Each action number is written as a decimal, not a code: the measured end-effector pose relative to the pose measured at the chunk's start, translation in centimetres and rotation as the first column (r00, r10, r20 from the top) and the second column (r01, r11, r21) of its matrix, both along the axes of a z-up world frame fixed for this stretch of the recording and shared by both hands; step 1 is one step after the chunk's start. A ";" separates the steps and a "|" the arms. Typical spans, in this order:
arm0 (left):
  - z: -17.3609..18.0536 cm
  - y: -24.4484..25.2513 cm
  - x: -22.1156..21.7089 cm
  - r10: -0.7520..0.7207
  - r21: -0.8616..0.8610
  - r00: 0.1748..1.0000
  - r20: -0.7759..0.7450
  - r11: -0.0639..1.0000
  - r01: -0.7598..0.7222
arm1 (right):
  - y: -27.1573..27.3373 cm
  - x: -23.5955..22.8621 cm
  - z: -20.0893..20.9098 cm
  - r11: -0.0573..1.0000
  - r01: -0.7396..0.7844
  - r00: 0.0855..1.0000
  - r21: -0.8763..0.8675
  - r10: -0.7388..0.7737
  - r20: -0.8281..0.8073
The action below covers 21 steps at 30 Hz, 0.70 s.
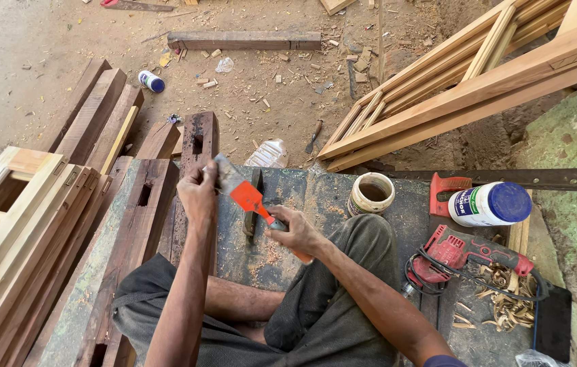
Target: The person sits on the ground and uses a scraper to remove material from a metal bar. They repeatedly scrape the surface, occasionally pause to inspect the tool, and continue the scraping motion along the bar.
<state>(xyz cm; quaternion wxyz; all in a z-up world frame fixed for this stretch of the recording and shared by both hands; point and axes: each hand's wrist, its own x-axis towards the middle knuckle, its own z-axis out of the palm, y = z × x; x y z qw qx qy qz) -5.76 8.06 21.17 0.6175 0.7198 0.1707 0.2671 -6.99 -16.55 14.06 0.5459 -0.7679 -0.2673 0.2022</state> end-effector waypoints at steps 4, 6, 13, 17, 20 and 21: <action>-0.8 -0.6 -0.5 -0.007 -0.065 1.000 -0.022 0.998 0.006 | 0.0 0.3 1.2 0.877 -0.070 0.850 0.475 0.302 -0.433; -0.9 -1.1 -0.5 -0.020 -0.112 0.999 -0.038 0.994 0.015 | 0.5 0.6 1.6 0.752 -0.113 0.731 0.650 0.506 -0.458; -2.8 -0.4 1.3 -0.024 -0.174 1.000 0.007 0.985 0.025 | 3.0 3.3 0.9 0.711 -0.239 0.643 0.661 0.626 -0.441; -6.7 2.5 3.2 0.135 -0.131 0.982 -0.129 0.980 -0.152 | 4.3 5.5 -0.4 0.861 -0.168 0.756 0.480 0.425 -0.497; -10.0 4.2 3.4 0.085 0.004 0.988 -0.128 0.996 -0.085 | 5.1 6.3 -2.1 0.974 -0.133 0.915 0.185 0.192 -0.355; -11.1 4.1 3.0 0.096 0.050 0.976 -0.196 0.995 -0.088 | 5.2 6.4 -2.8 0.997 -0.075 0.973 0.033 0.080 -0.218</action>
